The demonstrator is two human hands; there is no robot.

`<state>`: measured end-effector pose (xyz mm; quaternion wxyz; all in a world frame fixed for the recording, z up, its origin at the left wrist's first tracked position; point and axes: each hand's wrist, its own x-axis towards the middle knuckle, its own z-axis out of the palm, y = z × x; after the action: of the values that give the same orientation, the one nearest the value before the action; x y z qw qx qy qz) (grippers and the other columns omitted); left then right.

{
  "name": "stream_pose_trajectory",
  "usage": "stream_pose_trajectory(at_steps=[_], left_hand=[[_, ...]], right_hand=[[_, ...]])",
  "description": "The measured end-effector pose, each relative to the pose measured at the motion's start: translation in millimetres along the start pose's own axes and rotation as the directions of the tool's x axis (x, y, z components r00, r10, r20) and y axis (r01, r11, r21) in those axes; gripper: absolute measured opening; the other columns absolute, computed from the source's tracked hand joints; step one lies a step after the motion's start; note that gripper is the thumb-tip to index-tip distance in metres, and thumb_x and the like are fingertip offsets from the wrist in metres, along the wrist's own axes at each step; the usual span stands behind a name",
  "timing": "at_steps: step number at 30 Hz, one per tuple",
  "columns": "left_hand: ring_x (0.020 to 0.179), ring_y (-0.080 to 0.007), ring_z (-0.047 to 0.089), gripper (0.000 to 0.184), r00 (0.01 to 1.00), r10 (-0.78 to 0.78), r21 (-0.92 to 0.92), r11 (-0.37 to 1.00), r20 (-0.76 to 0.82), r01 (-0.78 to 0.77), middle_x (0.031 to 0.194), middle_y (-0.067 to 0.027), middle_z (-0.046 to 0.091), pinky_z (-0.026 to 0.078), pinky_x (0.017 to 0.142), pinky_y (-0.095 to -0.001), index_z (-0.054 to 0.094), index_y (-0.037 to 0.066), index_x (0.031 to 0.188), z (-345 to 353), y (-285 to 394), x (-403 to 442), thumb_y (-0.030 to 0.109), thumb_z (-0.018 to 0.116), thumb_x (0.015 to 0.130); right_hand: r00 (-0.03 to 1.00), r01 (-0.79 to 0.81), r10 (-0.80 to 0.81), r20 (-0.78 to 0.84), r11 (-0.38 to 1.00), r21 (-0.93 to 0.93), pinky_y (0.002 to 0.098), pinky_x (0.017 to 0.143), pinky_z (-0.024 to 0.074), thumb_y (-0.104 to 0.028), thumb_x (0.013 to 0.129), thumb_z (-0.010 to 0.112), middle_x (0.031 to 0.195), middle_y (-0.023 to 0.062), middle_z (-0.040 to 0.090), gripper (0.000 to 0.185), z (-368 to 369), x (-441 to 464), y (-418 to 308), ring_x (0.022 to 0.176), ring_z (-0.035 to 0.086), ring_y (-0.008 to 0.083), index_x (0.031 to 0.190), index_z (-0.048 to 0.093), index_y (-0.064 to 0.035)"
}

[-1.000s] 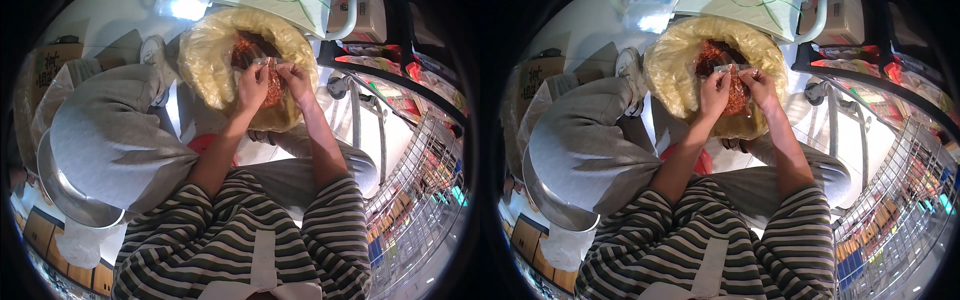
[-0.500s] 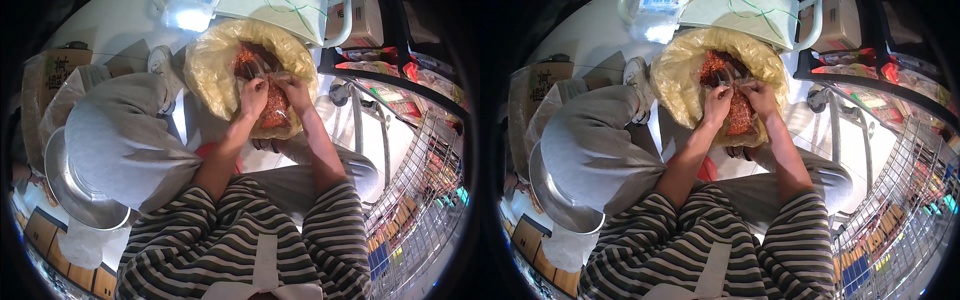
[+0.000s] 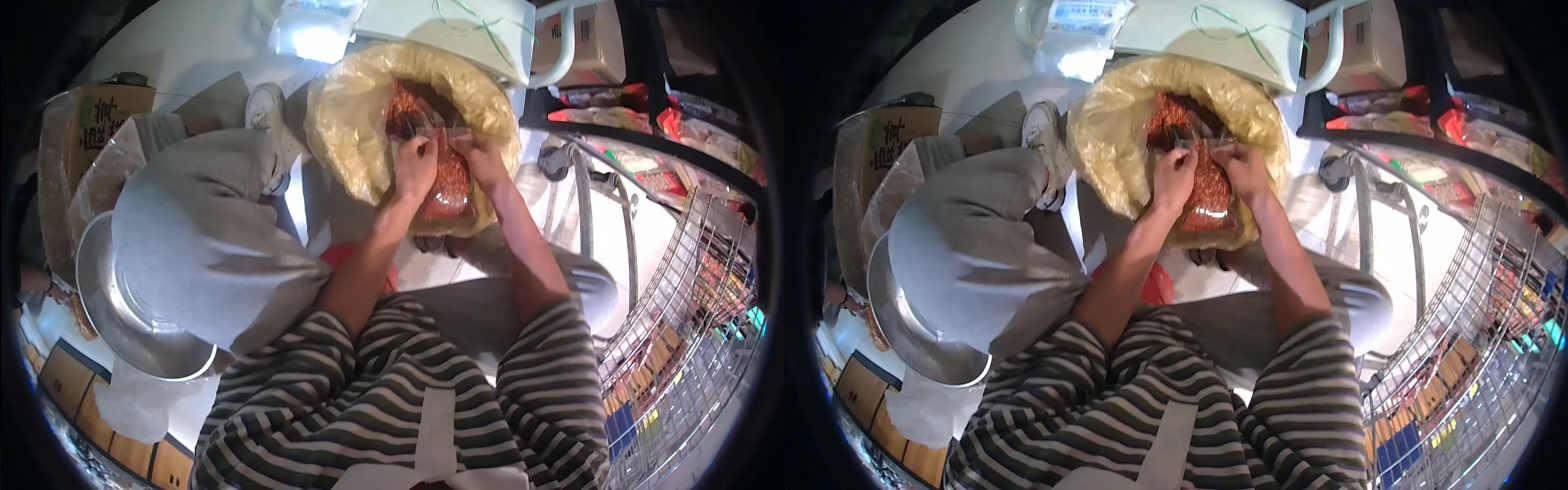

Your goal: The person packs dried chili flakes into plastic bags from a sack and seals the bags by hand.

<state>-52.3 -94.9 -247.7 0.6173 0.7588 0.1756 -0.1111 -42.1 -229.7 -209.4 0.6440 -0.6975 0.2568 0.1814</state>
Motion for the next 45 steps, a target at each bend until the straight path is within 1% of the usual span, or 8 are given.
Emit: stream_pose_trajectory(at_steps=[6,14,22,25,28,32,41,45], left_hand=[[0.082,-0.021,0.061,0.023,0.998,0.048,0.039,0.998,-0.04,-0.046,0.087,-0.0171,0.065,0.045,0.077,-0.0318,0.063,-0.001,0.093,-1.4,-4.8,5.5,0.021,0.061,0.086],[0.082,-0.0065,0.056,0.018,0.991,0.061,-0.45,0.893,0.12,0.0,0.09,-0.0019,0.064,0.044,0.075,-0.0205,0.063,-0.002,0.097,-23.6,60.2,-5.3,0.014,0.061,0.089],[0.077,-0.0042,0.053,0.011,0.888,0.448,-0.418,0.791,-0.101,-0.447,0.085,-0.0005,0.062,0.044,0.07,-0.0188,0.062,-0.002,0.095,-47.1,142.5,-30.8,0.007,0.06,0.089],[0.058,-0.0024,0.045,0.014,0.757,0.631,-0.271,0.709,-0.169,-0.651,0.067,0.0016,0.059,0.036,0.051,-0.0185,0.064,-0.001,0.097,-63.9,185.0,-44.6,0.009,0.06,0.089],[0.058,-0.0023,0.044,0.016,0.875,0.479,-0.494,0.745,-0.072,-0.449,0.067,0.0022,0.058,0.036,0.051,-0.0182,0.064,-0.001,0.097,-81.5,233.4,-67.6,0.011,0.057,0.091],[0.076,-0.0074,0.06,0.022,0.623,0.772,-0.422,0.527,-0.127,-0.738,0.084,-0.0049,0.067,0.048,0.069,-0.0218,0.064,-0.003,0.099,-101.1,278.0,-85.1,0.011,0.047,0.096],[0.09,-0.0106,0.059,0.022,0.437,0.899,-0.458,0.384,-0.011,-0.802,0.102,-0.0093,0.065,0.047,0.082,-0.0245,0.06,-0.004,0.103,-134.1,327.7,-98.8,0.01,0.044,0.097],[0.091,-0.0104,0.058,0.022,0.467,0.882,-0.496,0.434,0.064,-0.752,0.101,-0.0093,0.065,0.047,0.082,-0.0245,0.059,-0.004,0.105,-127.1,329.5,-80.8,0.009,0.043,0.097]], right_hand=[[0.997,-0.043,0.04,0.07,0.998,0.048,0.0242,0.073,0.0464,-0.008,0.084,0.064,0.086,0.0043,0.065,0.01,-0.5,8.9,-5.7,0.079,0.058,0.0106,0.091,0.066,-0.0006],[0.989,0.052,-0.094,0.116,0.944,0.327,0.0225,0.071,0.0454,-0.011,0.087,0.064,0.085,0.002,0.064,0.01,-15.2,-13.9,-47.2,0.077,0.057,0.0078,0.09,0.066,-0.0012],[0.875,0.484,-0.469,-0.123,0.855,0.185,0.0207,0.069,0.0452,-0.012,0.089,0.062,0.084,0.0022,0.064,0.013,11.4,-78.3,-111.3,0.074,0.056,0.0058,0.092,0.064,0.0012],[0.747,0.661,-0.646,-0.154,0.746,0.077,0.0217,0.073,0.0454,-0.012,0.092,0.057,0.092,0.0036,0.063,0.016,14.5,-113.1,-149.1,0.079,0.056,0.007,0.1,0.059,0.0015],[0.628,0.777,-0.767,-0.129,0.612,0.148,0.023,0.077,0.0449,-0.013,0.096,0.049,0.101,0.0058,0.061,0.015,12.4,-138.8,-180.2,0.085,0.053,0.007,0.102,0.054,0.0003],[0.556,0.823,-0.817,-0.153,0.515,0.241,0.023,0.075,0.0437,-0.015,0.098,0.041,0.104,0.0073,0.059,0.014,18.2,-164.1,-209.9,0.086,0.052,0.0079,0.101,0.046,-0.0024],[0.223,0.952,-0.955,-0.195,0.17,0.255,0.0266,0.083,0.042,-0.013,0.097,0.043,0.104,0.0101,0.056,0.011,36.6,-181.6,-251.1,0.089,0.051,0.0117,0.097,0.045,-0.0021],[0.32,0.934,-0.925,-0.206,0.271,0.234,0.0263,0.085,0.0411,-0.012,0.096,0.042,0.106,0.0102,0.055,0.012,23.1,-175.8,-259.7,0.094,0.051,0.0107,0.099,0.045,-0.0005]])
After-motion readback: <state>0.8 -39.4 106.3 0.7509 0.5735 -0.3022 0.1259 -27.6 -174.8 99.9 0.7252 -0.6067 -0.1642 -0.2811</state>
